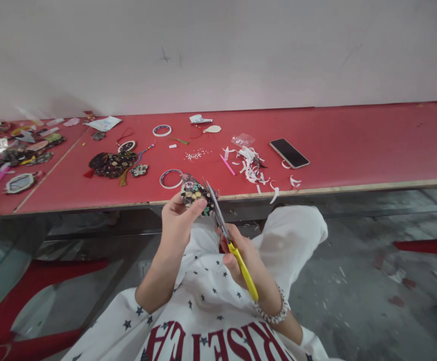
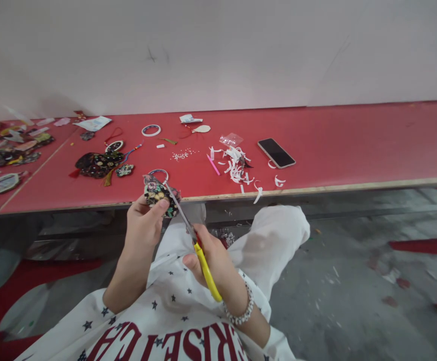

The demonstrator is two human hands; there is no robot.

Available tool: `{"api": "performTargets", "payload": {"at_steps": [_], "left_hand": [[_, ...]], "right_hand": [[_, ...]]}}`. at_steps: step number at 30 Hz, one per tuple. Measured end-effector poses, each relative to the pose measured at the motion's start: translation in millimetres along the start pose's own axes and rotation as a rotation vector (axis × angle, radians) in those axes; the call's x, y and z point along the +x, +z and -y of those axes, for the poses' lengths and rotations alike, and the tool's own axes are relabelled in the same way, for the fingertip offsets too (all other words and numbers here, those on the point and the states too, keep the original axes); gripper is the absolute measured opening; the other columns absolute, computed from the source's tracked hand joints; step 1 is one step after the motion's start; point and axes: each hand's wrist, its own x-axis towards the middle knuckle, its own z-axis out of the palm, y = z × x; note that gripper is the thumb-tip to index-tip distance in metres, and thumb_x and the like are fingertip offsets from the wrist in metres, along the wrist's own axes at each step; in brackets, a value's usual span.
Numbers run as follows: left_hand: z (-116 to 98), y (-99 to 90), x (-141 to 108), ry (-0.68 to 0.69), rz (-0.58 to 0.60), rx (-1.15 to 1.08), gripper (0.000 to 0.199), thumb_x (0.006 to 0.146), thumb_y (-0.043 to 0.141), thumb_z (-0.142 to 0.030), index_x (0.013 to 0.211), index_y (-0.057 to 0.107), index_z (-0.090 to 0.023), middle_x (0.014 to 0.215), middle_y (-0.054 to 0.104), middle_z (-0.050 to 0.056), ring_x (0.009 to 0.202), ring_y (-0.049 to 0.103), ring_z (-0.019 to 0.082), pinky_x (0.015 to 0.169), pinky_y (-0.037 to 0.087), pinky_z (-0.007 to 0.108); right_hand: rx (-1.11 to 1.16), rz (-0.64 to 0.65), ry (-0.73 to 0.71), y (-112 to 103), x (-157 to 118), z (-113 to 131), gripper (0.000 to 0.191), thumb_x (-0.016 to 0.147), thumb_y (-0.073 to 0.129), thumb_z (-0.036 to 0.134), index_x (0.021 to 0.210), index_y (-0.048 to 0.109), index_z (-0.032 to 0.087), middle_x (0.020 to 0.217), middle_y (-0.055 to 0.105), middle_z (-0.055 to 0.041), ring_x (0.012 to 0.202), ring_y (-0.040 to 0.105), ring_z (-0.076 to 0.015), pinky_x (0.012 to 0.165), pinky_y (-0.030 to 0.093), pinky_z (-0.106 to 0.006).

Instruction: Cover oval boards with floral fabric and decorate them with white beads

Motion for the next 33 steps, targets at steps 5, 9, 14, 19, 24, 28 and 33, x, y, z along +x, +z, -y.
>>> {"api": "performTargets", "payload": {"at_steps": [5,9,14,19,24,28,33], "left_hand": [[0.1,0.1,1.6,-0.009,-0.028,0.039,0.020,0.052,0.083,-0.025,0.066,0.070,-0.018,0.062,0.068,-0.002,0.053,0.059,0.007,0.053,0.049,0.016],[-4.2,2.4,0.9,-0.019,-0.072,0.073,0.021,0.050,0.082,-0.024,0.064,0.069,-0.017,0.059,0.067,-0.003,0.050,0.057,0.007,0.050,0.047,0.016],[-14.8,7.6,-3.1,-0.057,-0.090,0.100,0.019,0.050,0.080,-0.019,0.063,0.066,-0.017,0.058,0.064,-0.004,0.050,0.055,0.007,0.054,0.048,0.017],[-22.5,7.0,-4.4,-0.102,-0.055,0.174,0.017,0.054,0.079,-0.019,0.066,0.066,-0.016,0.060,0.064,-0.004,0.050,0.054,0.006,0.053,0.048,0.017],[-19.9,-1.0,1.6,-0.126,0.028,0.160,0.020,0.053,0.081,-0.022,0.066,0.067,-0.016,0.059,0.065,-0.003,0.051,0.056,0.007,0.054,0.049,0.017],[-13.0,-9.8,7.9,-0.152,0.083,0.104,0.026,0.054,0.082,-0.031,0.065,0.066,-0.015,0.062,0.067,0.000,0.053,0.060,0.010,0.056,0.051,0.020],[-14.9,-11.8,7.2,-0.169,0.205,0.167,0.027,0.065,0.075,-0.036,0.077,0.063,-0.015,0.065,0.068,0.003,0.057,0.063,0.014,0.056,0.053,0.022]], "right_hand": [[0.005,0.007,0.018,-0.3,0.5,1.9,0.071,0.081,0.021,0.074,0.113,0.043,0.015,0.064,0.047,0.0015,0.051,0.043,-0.0123,0.049,0.035,-0.023],[0.006,0.000,0.038,0.6,0.3,1.6,0.068,0.080,0.022,0.074,0.109,0.044,0.016,0.064,0.048,0.0018,0.052,0.045,-0.0124,0.050,0.035,-0.023],[-0.046,0.012,0.054,-1.4,0.6,-0.4,0.068,0.079,0.024,0.076,0.108,0.044,0.017,0.065,0.049,0.0011,0.052,0.045,-0.0133,0.051,0.036,-0.024],[-0.059,0.021,0.069,-2.7,-0.1,-1.5,0.070,0.079,0.023,0.076,0.107,0.045,0.016,0.064,0.051,0.0001,0.053,0.049,-0.0142,0.052,0.039,-0.025],[-0.042,-0.043,0.068,-0.4,-2.2,-6.0,0.060,0.081,0.030,0.072,0.099,0.048,0.017,0.060,0.051,0.0011,0.048,0.046,-0.0121,0.048,0.036,-0.022],[0.003,-0.158,0.072,-2.9,-2.0,-9.4,0.051,0.085,0.033,0.064,0.103,0.048,0.018,0.061,0.051,0.0018,0.046,0.045,-0.0106,0.047,0.037,-0.022],[0.020,-0.169,0.074,-12.4,3.5,-5.2,0.061,0.084,0.029,0.068,0.116,0.045,0.018,0.066,0.052,0.0005,0.052,0.048,-0.0128,0.051,0.041,-0.025]]}}
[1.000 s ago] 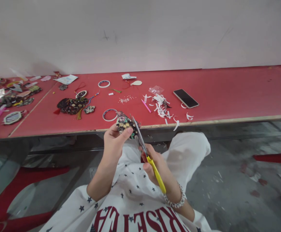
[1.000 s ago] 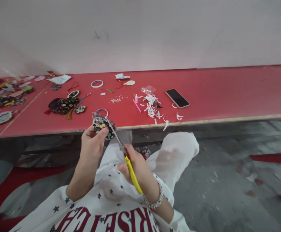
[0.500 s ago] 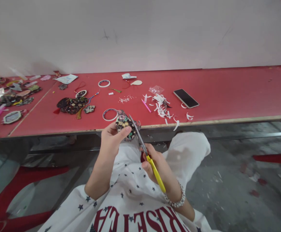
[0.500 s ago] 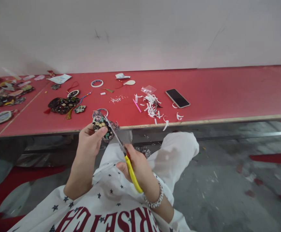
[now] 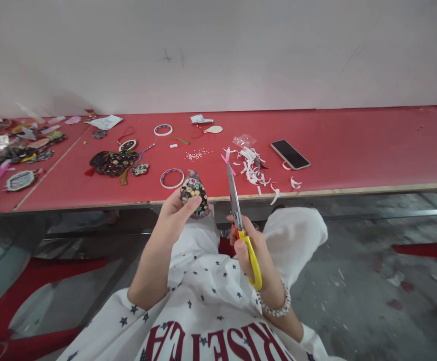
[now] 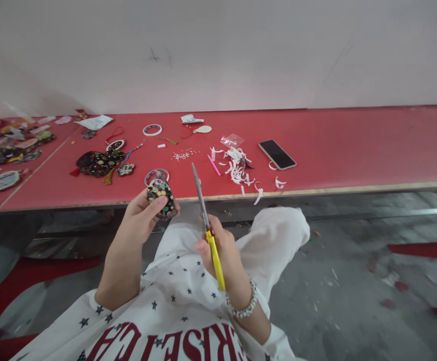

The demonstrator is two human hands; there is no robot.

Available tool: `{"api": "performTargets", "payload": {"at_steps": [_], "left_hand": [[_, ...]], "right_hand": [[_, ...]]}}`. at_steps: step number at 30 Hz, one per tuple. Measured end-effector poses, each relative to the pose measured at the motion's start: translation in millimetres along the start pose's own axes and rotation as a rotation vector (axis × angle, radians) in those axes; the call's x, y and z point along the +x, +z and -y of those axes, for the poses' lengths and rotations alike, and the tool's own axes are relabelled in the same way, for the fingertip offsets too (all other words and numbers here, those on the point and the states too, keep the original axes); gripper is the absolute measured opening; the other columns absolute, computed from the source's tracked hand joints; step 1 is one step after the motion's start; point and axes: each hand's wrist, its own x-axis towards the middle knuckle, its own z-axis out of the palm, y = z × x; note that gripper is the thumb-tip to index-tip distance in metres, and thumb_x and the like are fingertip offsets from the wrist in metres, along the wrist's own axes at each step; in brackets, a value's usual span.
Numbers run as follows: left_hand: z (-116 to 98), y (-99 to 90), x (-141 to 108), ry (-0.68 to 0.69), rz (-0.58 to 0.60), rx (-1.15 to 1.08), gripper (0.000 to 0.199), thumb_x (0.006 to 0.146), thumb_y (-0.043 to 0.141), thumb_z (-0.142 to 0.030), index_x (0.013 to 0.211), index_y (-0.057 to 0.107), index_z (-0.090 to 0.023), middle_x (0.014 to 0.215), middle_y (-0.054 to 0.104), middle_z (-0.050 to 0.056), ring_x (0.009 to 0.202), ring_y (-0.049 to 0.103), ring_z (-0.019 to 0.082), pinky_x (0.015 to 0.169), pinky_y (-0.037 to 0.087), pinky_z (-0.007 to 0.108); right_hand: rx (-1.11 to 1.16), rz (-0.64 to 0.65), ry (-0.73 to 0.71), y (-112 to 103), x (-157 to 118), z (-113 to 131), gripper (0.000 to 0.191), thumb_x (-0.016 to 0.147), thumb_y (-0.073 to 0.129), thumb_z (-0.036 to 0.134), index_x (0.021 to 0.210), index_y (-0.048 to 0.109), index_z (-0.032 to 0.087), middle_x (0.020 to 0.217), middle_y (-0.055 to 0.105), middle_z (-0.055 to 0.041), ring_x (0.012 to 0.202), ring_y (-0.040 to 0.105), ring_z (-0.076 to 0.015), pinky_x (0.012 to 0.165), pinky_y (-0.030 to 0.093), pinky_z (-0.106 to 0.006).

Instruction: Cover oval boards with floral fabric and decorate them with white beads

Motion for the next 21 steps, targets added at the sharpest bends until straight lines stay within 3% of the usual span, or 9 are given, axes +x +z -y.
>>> {"api": "performTargets", "payload": {"at_steps": [4,10,14,21], "left_hand": [[-2.8,1.0,-3.0,-0.044,0.029,0.045,0.031,0.066,0.074,-0.035,0.085,0.059,-0.017,0.063,0.066,0.001,0.053,0.062,0.014,0.047,0.051,0.022],[2.5,-1.8,-0.4,0.017,-0.081,0.029,0.026,0.063,0.076,-0.031,0.077,0.061,-0.016,0.061,0.060,-0.002,0.049,0.060,0.011,0.035,0.042,0.015],[0.3,7.7,-5.3,0.070,-0.125,-0.003,0.021,0.064,0.075,-0.029,0.071,0.060,-0.016,0.058,0.060,-0.002,0.049,0.059,0.011,0.037,0.043,0.016],[-3.2,23.2,-15.5,0.069,-0.114,0.014,0.017,0.068,0.072,-0.027,0.065,0.060,-0.016,0.054,0.062,-0.002,0.039,0.053,0.009,0.038,0.044,0.018]], "right_hand": [[0.036,0.120,-0.006,-4.3,4.5,2.6,0.082,0.077,0.027,0.077,0.134,0.031,0.017,0.081,0.057,-0.0047,0.061,0.052,-0.0149,0.059,0.046,-0.029],[0.100,0.248,0.025,-0.2,2.2,1.0,0.094,0.070,0.030,0.082,0.139,0.022,0.020,0.101,0.055,-0.0099,0.071,0.053,-0.0159,0.061,0.049,-0.030],[0.244,0.258,0.018,7.2,0.6,7.2,0.090,0.069,0.028,0.083,0.137,0.026,0.024,0.099,0.054,-0.0077,0.073,0.053,-0.0168,0.063,0.051,-0.031],[0.280,0.215,0.013,14.3,2.5,15.5,0.088,0.068,0.028,0.084,0.134,0.032,0.025,0.096,0.055,-0.0068,0.067,0.049,-0.0152,0.060,0.049,-0.030]]}}
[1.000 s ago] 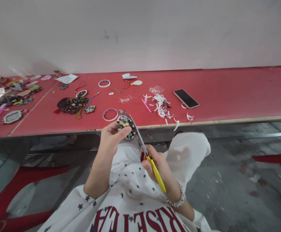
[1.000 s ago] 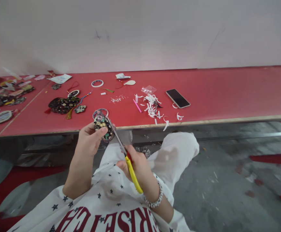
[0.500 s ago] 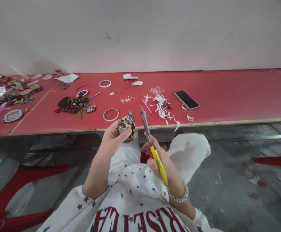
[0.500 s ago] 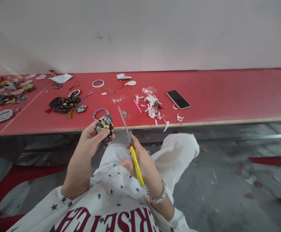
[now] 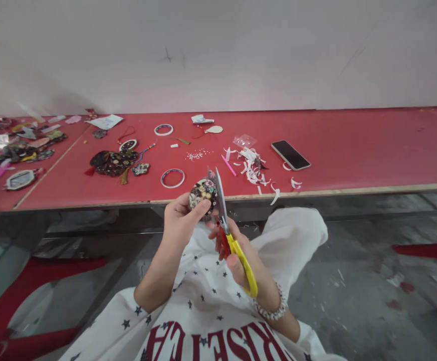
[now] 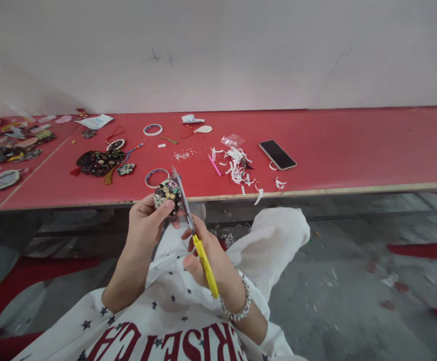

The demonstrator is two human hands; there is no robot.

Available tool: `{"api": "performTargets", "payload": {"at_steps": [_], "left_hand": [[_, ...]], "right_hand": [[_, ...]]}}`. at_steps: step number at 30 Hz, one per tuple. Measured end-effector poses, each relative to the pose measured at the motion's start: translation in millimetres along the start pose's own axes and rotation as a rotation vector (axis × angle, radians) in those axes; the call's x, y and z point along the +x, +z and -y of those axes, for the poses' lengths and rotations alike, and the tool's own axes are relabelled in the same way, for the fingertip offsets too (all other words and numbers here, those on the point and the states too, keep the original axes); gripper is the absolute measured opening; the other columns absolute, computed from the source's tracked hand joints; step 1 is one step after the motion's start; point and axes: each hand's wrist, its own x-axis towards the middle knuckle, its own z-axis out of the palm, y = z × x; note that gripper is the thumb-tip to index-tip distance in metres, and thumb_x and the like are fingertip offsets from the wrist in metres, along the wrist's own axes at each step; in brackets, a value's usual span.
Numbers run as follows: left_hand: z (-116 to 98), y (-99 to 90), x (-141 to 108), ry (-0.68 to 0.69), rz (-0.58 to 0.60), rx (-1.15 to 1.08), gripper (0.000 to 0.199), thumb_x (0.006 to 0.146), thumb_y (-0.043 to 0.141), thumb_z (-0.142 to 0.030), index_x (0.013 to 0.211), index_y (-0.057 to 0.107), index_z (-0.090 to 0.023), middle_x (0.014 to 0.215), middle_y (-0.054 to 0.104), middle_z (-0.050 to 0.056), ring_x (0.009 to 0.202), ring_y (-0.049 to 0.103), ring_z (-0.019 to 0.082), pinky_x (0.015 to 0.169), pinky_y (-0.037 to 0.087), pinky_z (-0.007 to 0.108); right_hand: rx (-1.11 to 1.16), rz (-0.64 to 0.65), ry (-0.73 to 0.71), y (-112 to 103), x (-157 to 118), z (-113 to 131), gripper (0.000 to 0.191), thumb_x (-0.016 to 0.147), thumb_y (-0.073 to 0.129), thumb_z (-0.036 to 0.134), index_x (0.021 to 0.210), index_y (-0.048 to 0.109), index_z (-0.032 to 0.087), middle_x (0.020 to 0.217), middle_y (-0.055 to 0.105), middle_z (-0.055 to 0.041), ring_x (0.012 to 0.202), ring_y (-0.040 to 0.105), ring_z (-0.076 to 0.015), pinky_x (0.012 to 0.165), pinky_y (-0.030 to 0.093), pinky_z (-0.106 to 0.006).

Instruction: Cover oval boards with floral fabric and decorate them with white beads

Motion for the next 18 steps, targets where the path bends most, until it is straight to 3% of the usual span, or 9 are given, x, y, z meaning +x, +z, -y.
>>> {"api": "performTargets", "payload": {"at_steps": [9,18], "left_hand": [[2.6,-0.7,-0.1,-0.011,0.008,-0.032,0.016,0.064,0.073,-0.027,0.067,0.062,-0.016,0.054,0.063,-0.002,0.041,0.054,0.009,0.036,0.044,0.018],[0.9,2.1,-4.8,-0.012,0.036,-0.026,0.012,0.068,0.071,-0.024,0.067,0.062,-0.016,0.055,0.064,-0.002,0.039,0.054,0.010,0.039,0.047,0.021]], "right_hand": [[-0.027,-0.012,-0.025,-1.3,-0.8,-0.1,0.083,0.073,0.025,0.081,0.129,0.036,0.021,0.082,0.050,-0.0022,0.055,0.042,-0.0115,0.051,0.042,-0.027],[-0.067,-0.055,-0.025,-0.1,0.2,1.3,0.084,0.073,0.023,0.081,0.127,0.037,0.019,0.084,0.052,-0.0048,0.058,0.045,-0.0132,0.053,0.043,-0.027]]}}
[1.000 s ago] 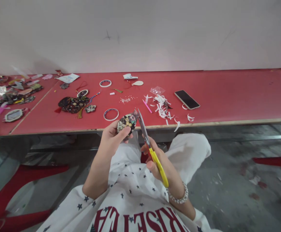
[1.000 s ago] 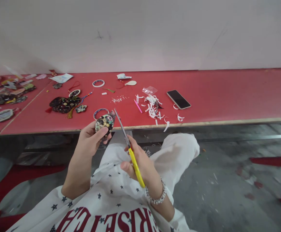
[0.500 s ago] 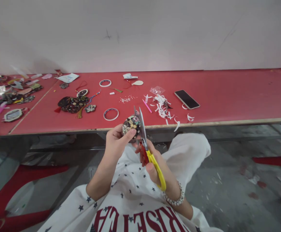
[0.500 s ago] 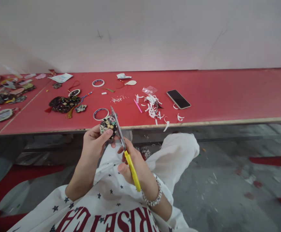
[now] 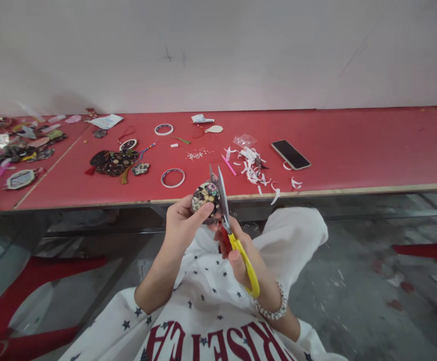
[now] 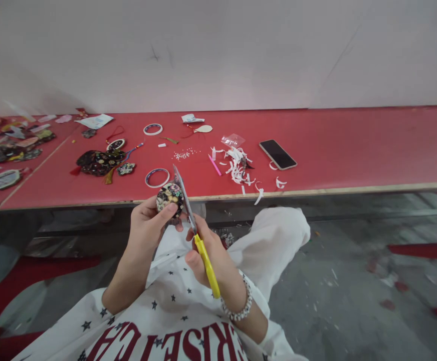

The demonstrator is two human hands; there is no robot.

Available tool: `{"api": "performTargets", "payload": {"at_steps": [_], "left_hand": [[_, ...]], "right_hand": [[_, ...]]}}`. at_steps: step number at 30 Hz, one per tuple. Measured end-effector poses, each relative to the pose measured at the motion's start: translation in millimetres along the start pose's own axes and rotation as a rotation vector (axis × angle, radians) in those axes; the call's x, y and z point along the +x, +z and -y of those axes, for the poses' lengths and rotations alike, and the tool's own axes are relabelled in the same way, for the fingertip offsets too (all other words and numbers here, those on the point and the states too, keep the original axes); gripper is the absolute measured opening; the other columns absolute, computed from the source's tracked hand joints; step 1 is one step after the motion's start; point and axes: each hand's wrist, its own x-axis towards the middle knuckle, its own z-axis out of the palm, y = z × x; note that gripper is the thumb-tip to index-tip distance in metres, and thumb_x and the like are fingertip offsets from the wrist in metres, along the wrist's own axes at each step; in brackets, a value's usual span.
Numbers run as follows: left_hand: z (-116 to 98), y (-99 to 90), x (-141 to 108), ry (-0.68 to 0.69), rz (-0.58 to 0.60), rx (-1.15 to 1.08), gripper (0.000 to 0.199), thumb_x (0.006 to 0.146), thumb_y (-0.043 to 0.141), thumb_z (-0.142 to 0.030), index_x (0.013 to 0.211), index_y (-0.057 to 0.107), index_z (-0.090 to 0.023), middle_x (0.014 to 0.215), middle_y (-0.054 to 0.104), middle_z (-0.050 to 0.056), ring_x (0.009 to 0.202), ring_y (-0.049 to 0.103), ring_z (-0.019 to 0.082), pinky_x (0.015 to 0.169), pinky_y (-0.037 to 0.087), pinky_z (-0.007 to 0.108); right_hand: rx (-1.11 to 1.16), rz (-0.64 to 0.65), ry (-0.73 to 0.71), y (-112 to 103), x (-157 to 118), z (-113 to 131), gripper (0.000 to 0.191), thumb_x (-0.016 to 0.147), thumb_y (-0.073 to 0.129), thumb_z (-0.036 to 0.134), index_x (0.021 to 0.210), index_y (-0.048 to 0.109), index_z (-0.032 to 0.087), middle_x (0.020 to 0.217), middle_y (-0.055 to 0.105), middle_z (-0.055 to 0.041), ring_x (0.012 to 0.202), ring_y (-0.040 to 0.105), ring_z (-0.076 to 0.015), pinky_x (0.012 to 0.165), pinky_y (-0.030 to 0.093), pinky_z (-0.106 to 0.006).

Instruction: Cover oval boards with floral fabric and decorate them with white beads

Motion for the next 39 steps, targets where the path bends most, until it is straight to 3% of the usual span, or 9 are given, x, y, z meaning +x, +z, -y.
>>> {"api": "performTargets", "payload": {"at_steps": [8,20,26,31,36,39], "left_hand": [[-0.9,-0.2,-1.3,0.002,-0.029,0.007,0.012,0.066,0.072,-0.025,0.066,0.064,-0.016,0.052,0.061,-0.002,0.039,0.051,0.009,0.034,0.043,0.018],[-7.8,-2.2,-0.3,-0.031,-0.039,0.016,0.016,0.064,0.073,-0.023,0.059,0.060,-0.016,0.051,0.057,-0.002,0.043,0.056,0.010,0.030,0.037,0.015],[-10.0,-5.9,-1.5,-0.030,-0.057,0.089,0.012,0.064,0.071,-0.020,0.061,0.060,-0.016,0.047,0.056,-0.003,0.036,0.048,0.007,0.031,0.034,0.015],[-12.2,-8.0,-0.5,-0.020,-0.099,0.102,0.010,0.066,0.066,-0.018,0.062,0.057,-0.016,0.044,0.050,-0.006,0.035,0.041,0.004,0.034,0.029,0.015],[-7.5,-14.9,7.4,0.001,-0.056,-0.045,0.014,0.062,0.068,-0.019,0.057,0.055,-0.016,0.042,0.045,-0.007,0.034,0.037,0.003,0.035,0.026,0.017],[-4.7,-17.2,11.5,0.018,-0.051,-0.078,0.016,0.060,0.069,-0.020,0.056,0.054,-0.016,0.044,0.045,-0.007,0.036,0.038,0.004,0.036,0.027,0.017]], "right_hand": [[-0.147,-0.002,-0.041,-4.5,0.7,5.3,0.068,0.082,0.021,0.072,0.118,0.042,0.018,0.058,0.039,0.0048,0.046,0.035,-0.0107,0.045,0.032,-0.024],[-0.234,0.021,-0.026,-10.1,-0.7,-0.8,0.069,0.081,0.023,0.074,0.115,0.040,0.016,0.061,0.046,0.0030,0.048,0.041,-0.0119,0.048,0.033,-0.024],[-0.237,0.004,-0.020,-11.5,-3.4,-4.8,0.069,0.078,0.025,0.077,0.109,0.042,0.017,0.059,0.049,0.0022,0.047,0.042,-0.0113,0.047,0.036,-0.023],[-0.192,-0.087,-0.036,-10.1,-7.0,-8.4,0.060,0.080,0.028,0.074,0.098,0.046,0.019,0.060,0.048,0.0024,0.045,0.041,-0.0093,0.045,0.035,-0.021],[-0.085,-0.008,-0.004,-12.7,-8.3,-6.9,0.070,0.078,0.029,0.076,0.117,0.041,0.019,0.067,0.052,0.0003,0.052,0.048,-0.0124,0.051,0.044,-0.024],[-0.058,0.056,0.020,-14.0,-8.5,-4.5,0.087,0.072,0.028,0.081,0.132,0.031,0.018,0.088,0.058,-0.0071,0.072,0.057,-0.0182,0.068,0.051,-0.032]]}}
